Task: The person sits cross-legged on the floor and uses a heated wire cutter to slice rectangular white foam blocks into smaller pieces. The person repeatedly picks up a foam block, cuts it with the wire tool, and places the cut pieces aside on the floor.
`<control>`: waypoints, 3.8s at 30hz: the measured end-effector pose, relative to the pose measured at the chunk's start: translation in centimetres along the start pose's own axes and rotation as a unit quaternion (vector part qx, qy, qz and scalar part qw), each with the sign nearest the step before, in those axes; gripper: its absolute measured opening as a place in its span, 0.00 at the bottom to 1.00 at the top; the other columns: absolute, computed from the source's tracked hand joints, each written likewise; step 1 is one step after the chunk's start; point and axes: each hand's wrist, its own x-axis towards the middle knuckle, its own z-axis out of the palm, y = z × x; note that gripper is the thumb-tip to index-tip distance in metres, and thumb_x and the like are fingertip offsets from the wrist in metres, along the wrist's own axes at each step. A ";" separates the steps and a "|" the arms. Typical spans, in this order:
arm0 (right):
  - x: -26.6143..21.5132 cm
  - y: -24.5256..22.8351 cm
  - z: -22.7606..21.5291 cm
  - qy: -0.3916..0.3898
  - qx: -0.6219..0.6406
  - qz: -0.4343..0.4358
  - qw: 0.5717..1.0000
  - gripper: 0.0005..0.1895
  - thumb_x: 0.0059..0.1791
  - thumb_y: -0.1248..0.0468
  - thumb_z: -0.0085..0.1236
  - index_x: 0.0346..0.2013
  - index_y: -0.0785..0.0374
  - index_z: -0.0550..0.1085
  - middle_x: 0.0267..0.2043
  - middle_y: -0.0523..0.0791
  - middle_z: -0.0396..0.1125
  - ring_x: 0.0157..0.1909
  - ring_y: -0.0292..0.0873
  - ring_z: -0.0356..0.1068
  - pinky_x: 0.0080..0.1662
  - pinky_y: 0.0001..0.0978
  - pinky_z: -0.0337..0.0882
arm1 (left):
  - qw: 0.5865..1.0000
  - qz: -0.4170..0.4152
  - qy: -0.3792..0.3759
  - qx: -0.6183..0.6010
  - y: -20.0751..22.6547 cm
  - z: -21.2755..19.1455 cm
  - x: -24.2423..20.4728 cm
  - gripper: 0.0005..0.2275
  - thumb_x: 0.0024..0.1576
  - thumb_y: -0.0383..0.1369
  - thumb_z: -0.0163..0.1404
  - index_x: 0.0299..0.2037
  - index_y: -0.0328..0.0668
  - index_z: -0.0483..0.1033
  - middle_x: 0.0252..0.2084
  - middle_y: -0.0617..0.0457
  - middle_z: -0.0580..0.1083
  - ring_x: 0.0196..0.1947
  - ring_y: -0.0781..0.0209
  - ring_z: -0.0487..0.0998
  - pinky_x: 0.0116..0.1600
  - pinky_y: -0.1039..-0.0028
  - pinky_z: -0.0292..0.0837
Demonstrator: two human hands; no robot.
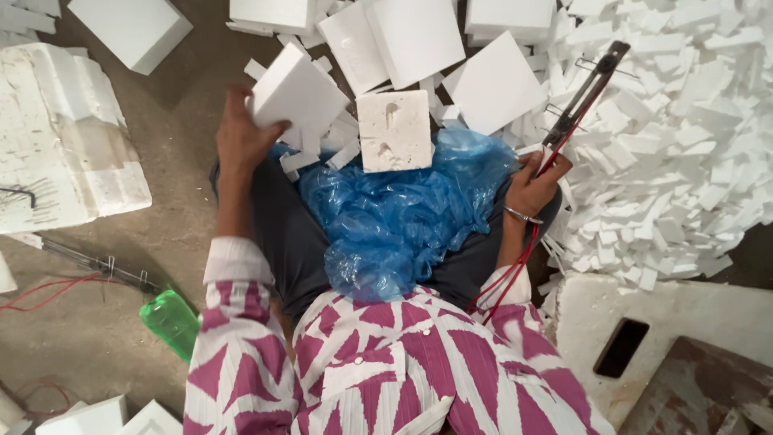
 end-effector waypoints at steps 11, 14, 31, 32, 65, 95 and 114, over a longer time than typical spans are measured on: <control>-0.7 -1.0 -1.2 -0.005 0.060 -0.021 0.998 0.13 0.62 0.60 0.50 0.53 0.65 0.61 0.33 0.48 0.74 0.23 0.38 0.70 0.28 0.29 0.68 | 0.740 -0.085 0.125 -0.655 -1.3 5.5 -6.5 0.16 0.65 0.39 0.49 0.59 0.44 0.65 0.51 0.53 0.69 0.50 0.58 0.74 0.51 0.62 0.79; -1.9 -3.0 -2.4 -0.037 0.102 -0.045 0.993 0.14 0.62 0.61 0.51 0.55 0.67 0.62 0.39 0.49 0.75 0.24 0.37 0.71 0.28 0.28 0.69 | 0.795 -0.146 -0.021 -0.589 2.3 9.5 -7.8 0.14 0.63 0.36 0.52 0.55 0.45 0.65 0.46 0.56 0.69 0.44 0.64 0.74 0.44 0.69 0.78; -11.9 -12.6 1.7 -0.165 0.126 0.010 0.978 0.13 0.55 0.71 0.58 0.52 0.71 0.68 0.48 0.47 0.66 0.27 0.33 0.69 0.27 0.23 0.71 | 0.898 -0.041 -0.072 -0.433 9.0 9.6 -9.9 0.23 0.58 0.36 0.61 0.58 0.40 0.64 0.41 0.44 0.78 0.33 0.64 0.81 0.36 0.75 0.78; -12.0 -12.9 1.8 -0.172 0.124 0.008 0.977 0.12 0.55 0.71 0.57 0.51 0.71 0.68 0.48 0.47 0.66 0.27 0.33 0.69 0.27 0.24 0.70 | 0.900 -0.044 -0.073 -0.428 9.0 9.5 -9.9 0.23 0.58 0.36 0.61 0.58 0.40 0.64 0.42 0.44 0.78 0.33 0.64 0.82 0.36 0.75 0.78; -13.5 -11.5 4.3 -0.143 -0.094 -0.136 0.976 0.10 0.53 0.68 0.56 0.48 0.67 0.69 0.46 0.52 0.66 0.44 0.58 0.70 0.44 0.44 0.71 | 0.839 -0.076 -0.163 -0.514 6.8 9.5 -10.2 0.28 0.60 0.37 0.59 0.69 0.45 0.61 0.54 0.40 0.77 0.44 0.61 0.82 0.40 0.74 0.80; -15.9 -13.7 5.9 -0.204 -0.040 -0.144 0.968 0.14 0.52 0.67 0.58 0.48 0.69 0.67 0.47 0.54 0.64 0.45 0.60 0.68 0.46 0.45 0.70 | 0.848 -0.077 -0.155 -0.501 6.9 9.4 -9.8 0.27 0.59 0.33 0.60 0.69 0.48 0.63 0.46 0.44 0.77 0.39 0.62 0.82 0.34 0.76 0.80; -17.2 -14.9 6.5 -0.200 -0.038 -0.150 0.968 0.12 0.53 0.68 0.56 0.50 0.69 0.68 0.49 0.54 0.65 0.46 0.60 0.70 0.47 0.44 0.70 | 0.845 -0.116 -0.143 -0.502 6.8 11.0 -9.6 0.26 0.56 0.32 0.60 0.61 0.43 0.59 0.45 0.44 0.74 0.38 0.61 0.81 0.32 0.73 0.80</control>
